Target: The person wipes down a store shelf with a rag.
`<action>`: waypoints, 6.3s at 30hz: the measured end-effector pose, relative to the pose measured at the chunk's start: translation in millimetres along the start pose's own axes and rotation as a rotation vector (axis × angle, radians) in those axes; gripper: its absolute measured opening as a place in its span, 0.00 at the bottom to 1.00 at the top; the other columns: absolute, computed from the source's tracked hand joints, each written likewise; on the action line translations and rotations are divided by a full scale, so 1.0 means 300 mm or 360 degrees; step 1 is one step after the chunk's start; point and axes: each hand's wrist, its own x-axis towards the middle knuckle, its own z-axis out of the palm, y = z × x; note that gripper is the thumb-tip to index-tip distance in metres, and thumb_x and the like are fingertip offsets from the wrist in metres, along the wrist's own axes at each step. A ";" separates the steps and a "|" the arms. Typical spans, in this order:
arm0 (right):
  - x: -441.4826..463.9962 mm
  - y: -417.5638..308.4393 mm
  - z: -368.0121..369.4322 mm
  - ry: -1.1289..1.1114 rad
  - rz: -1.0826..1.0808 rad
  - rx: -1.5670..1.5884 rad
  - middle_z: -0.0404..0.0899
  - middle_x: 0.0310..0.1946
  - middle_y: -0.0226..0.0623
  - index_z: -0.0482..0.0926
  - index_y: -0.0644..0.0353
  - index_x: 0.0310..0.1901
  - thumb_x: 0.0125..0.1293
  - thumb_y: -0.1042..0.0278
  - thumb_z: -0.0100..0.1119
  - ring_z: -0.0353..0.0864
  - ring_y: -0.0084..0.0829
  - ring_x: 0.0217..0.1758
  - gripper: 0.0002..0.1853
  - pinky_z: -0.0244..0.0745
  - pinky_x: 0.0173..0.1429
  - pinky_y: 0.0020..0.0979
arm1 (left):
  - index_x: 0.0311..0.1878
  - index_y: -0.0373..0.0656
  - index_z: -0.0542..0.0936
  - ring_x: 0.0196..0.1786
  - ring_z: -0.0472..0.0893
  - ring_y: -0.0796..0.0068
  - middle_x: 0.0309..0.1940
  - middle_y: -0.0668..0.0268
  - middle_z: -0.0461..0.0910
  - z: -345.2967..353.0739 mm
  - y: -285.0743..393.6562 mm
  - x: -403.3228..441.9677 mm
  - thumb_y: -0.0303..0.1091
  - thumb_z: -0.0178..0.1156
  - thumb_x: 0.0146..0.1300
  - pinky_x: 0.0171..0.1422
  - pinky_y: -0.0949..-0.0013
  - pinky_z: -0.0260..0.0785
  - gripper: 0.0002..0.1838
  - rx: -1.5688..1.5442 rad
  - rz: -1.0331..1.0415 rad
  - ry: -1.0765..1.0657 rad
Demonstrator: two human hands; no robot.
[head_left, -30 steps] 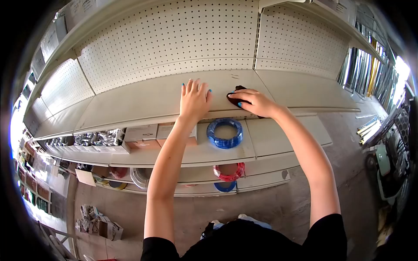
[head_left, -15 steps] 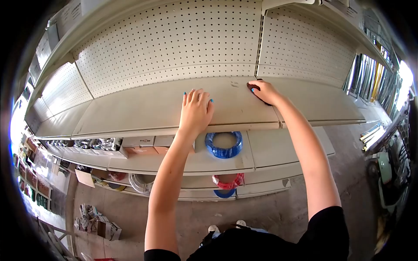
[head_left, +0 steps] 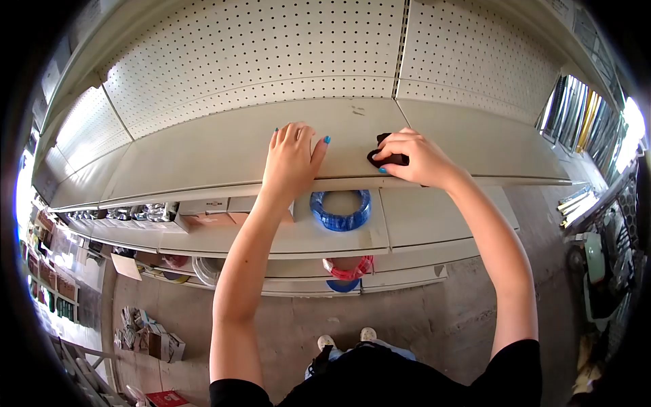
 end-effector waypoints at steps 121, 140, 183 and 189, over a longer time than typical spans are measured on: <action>0.138 -0.079 0.027 -0.0245 0.0443 0.0061 0.80 0.37 0.35 0.84 0.58 0.33 0.52 0.76 0.59 0.78 0.36 0.39 0.07 0.73 0.44 0.35 | 0.43 0.40 0.78 0.57 0.72 0.57 0.48 0.60 0.75 0.006 0.016 -0.011 0.51 0.53 0.67 0.67 0.40 0.56 0.21 0.0247 0.0048 -0.0011; 0.178 -0.056 0.004 -0.0379 0.0430 0.0055 0.80 0.34 0.32 0.83 0.57 0.32 0.50 0.70 0.65 0.78 0.33 0.39 0.07 0.73 0.43 0.33 | 0.44 0.45 0.79 0.55 0.73 0.56 0.48 0.63 0.77 0.000 0.002 -0.004 0.51 0.53 0.66 0.66 0.50 0.56 0.19 0.0195 -0.0131 -0.0099; 0.247 -0.024 0.109 -0.0105 0.0082 0.0001 0.78 0.30 0.31 0.81 0.54 0.27 0.48 0.74 0.60 0.75 0.33 0.42 0.03 0.71 0.46 0.33 | 0.46 0.46 0.78 0.58 0.72 0.58 0.50 0.65 0.76 0.008 0.006 0.000 0.52 0.53 0.66 0.68 0.34 0.50 0.19 0.0275 -0.0180 -0.0150; 0.186 -0.089 0.102 -0.0157 -0.0107 0.0077 0.76 0.30 0.27 0.81 0.52 0.28 0.47 0.74 0.61 0.72 0.31 0.42 0.06 0.68 0.50 0.33 | 0.47 0.46 0.78 0.61 0.69 0.57 0.51 0.64 0.75 0.006 -0.001 -0.005 0.53 0.52 0.67 0.68 0.32 0.48 0.20 0.0413 -0.0207 -0.0215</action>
